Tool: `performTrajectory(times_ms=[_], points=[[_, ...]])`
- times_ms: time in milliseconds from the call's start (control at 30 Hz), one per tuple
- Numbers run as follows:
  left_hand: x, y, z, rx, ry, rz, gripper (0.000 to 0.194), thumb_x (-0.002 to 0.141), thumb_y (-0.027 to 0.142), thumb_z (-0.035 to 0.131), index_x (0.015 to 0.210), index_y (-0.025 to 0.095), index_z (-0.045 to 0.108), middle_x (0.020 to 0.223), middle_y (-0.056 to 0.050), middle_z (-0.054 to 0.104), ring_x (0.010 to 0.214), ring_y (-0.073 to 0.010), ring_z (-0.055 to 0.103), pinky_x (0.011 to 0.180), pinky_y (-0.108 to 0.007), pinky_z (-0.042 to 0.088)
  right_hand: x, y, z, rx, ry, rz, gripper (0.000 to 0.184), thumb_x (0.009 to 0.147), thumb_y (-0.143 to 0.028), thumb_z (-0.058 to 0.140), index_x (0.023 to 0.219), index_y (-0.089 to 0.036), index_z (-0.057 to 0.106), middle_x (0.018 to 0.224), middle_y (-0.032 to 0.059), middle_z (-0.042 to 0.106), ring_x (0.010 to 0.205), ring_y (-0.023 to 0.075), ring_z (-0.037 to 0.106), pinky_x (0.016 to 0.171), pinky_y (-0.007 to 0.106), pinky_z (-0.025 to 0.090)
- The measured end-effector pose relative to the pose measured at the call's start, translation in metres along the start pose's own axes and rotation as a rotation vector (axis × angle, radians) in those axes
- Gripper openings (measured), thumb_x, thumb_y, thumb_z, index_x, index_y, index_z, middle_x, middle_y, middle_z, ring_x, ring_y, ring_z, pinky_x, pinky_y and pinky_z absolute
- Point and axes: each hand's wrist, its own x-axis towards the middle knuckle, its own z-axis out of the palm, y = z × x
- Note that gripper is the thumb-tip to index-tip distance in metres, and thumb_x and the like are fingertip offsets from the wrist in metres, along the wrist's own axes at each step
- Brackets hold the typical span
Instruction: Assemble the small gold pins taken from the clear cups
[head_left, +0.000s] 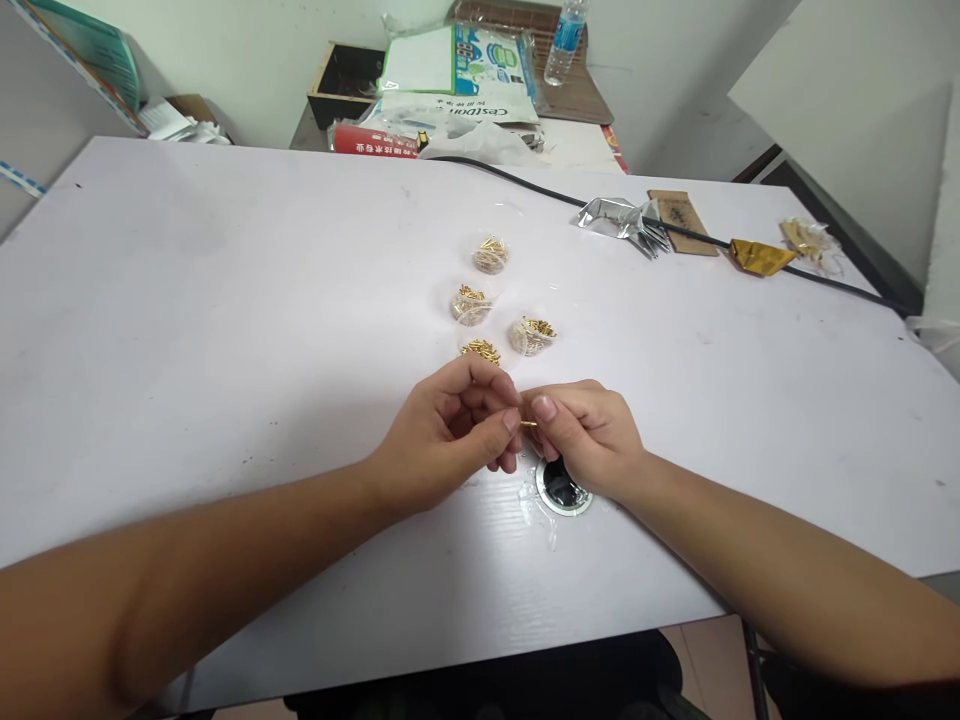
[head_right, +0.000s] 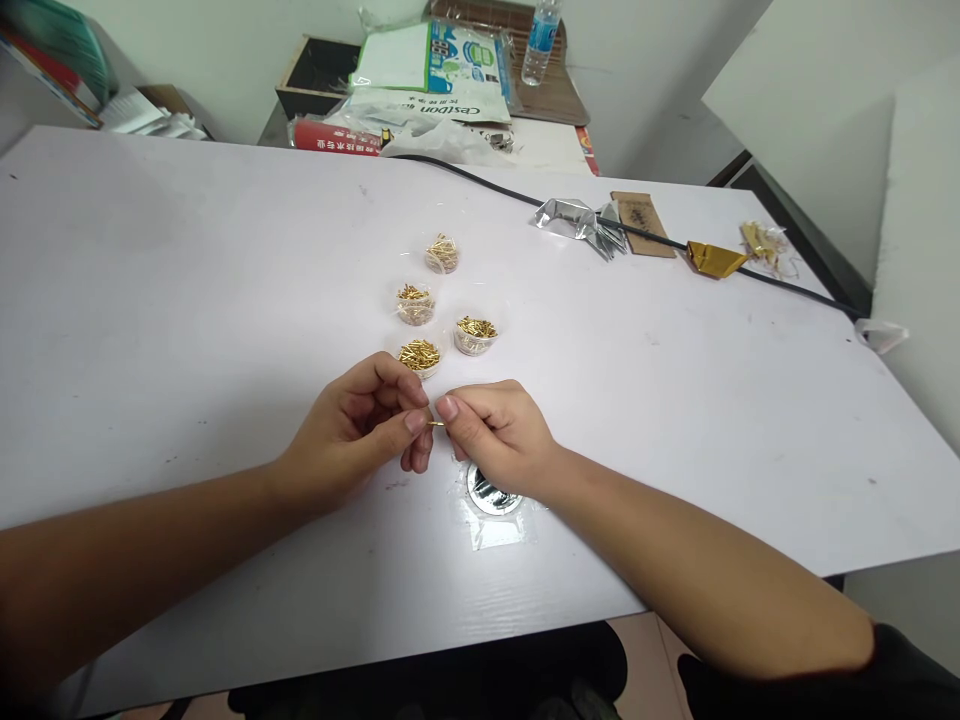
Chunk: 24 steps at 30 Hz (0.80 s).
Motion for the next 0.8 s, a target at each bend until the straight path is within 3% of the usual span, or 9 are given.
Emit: performTrajectory(times_ms=[467,800], points=[[-0.0024,-0.0007,0.0006,0.21,0.05,0.123,0.02,0.092,0.016,0.06,0.106,0.021,0.047,0.07,0.005,0.06,0.063,-0.0071,0.064,0.058,-0.016,0.052,0.0019,-0.0023,0.0001,-0.212,0.079,0.01,0.05,0.103,-0.03,0.042,0.055,-0.017,0.047,0.048,-0.0023,0.052,0.043,0.0061,0.048,0.042,0.019,0.037],[-0.0037,-0.0045,0.002,0.218,0.059,0.179,0.016,0.094,0.015,0.056,0.105,0.021,0.047,0.076,0.003,0.061,0.07,-0.008,0.067,0.064,-0.018,0.057,0.0015,-0.0029,0.009,-0.051,0.121,0.025,0.048,0.104,-0.027,0.042,0.057,-0.017,0.045,0.054,-0.0016,0.054,0.053,0.0079,0.059,0.047,0.018,0.045]])
